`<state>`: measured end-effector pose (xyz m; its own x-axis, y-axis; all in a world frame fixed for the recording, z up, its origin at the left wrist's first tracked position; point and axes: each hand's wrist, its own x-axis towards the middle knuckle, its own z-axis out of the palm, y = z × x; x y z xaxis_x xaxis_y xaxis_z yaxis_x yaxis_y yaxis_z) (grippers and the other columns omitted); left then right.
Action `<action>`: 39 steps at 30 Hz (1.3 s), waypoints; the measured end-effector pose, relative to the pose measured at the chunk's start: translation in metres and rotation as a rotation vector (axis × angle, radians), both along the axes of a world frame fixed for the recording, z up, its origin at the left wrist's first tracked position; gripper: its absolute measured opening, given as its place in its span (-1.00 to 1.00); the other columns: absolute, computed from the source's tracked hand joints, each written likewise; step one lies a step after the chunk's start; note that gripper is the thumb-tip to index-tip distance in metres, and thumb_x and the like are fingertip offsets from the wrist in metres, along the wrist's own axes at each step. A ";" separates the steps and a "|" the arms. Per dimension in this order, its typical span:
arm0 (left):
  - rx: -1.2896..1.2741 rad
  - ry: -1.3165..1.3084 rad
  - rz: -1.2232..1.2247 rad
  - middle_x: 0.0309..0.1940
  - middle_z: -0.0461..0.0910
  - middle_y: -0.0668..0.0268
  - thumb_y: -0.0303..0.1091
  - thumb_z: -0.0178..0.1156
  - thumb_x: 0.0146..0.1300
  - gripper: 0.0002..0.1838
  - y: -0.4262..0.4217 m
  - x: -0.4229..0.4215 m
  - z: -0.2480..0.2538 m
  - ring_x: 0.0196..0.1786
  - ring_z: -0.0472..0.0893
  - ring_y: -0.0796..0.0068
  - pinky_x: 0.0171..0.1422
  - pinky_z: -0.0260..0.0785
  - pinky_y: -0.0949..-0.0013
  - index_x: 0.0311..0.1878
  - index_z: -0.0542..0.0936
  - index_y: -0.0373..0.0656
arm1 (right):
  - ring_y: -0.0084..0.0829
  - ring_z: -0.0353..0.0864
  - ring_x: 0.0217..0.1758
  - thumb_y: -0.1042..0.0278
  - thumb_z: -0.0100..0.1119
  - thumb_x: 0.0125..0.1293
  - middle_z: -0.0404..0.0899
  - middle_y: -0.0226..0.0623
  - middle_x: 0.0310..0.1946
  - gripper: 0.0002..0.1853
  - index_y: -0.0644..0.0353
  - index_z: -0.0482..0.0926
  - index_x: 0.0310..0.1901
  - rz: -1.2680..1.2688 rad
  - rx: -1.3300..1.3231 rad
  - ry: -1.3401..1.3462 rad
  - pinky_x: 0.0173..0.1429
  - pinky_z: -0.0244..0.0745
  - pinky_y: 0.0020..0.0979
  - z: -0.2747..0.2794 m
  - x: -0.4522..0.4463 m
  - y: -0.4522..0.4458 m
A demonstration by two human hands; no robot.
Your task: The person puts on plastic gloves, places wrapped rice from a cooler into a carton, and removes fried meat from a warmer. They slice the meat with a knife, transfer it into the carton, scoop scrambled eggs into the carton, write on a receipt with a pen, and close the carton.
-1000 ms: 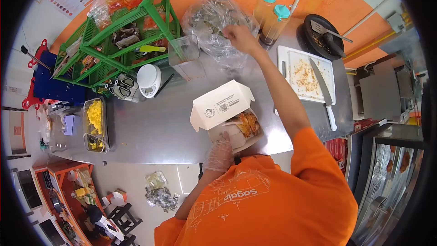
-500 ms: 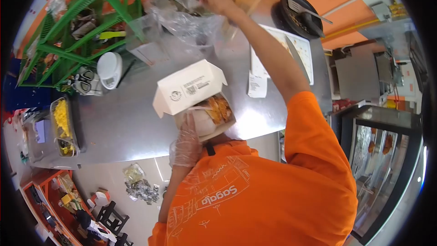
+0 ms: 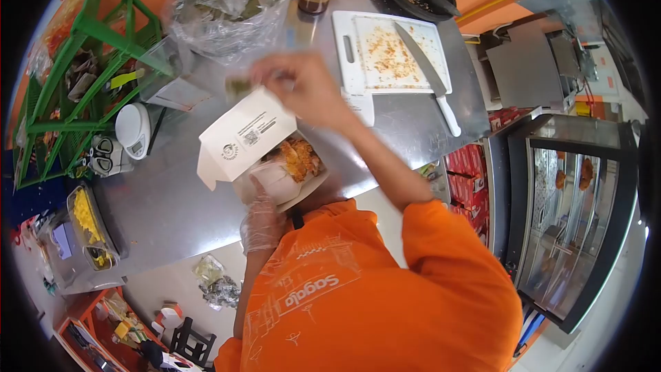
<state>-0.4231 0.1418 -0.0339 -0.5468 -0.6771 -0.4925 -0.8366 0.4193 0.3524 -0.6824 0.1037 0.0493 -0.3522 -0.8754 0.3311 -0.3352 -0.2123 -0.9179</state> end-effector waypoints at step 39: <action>-0.062 -0.149 0.174 0.02 0.62 -0.15 0.00 0.46 0.09 0.18 -0.047 0.104 0.024 0.04 0.65 -0.11 0.15 0.52 0.01 0.58 -0.03 -0.38 | 0.17 0.34 0.40 0.23 0.22 0.41 0.42 0.12 0.30 -0.59 0.30 0.58 0.18 -0.381 0.531 0.769 0.40 0.33 0.06 -0.155 0.031 0.128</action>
<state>-0.3187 0.0949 -0.0097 -0.3437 -0.7864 -0.5133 -0.9390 0.2812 0.1979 -0.6509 0.2314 -0.1053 -0.4940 -0.8494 0.1859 -0.8362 0.4056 -0.3691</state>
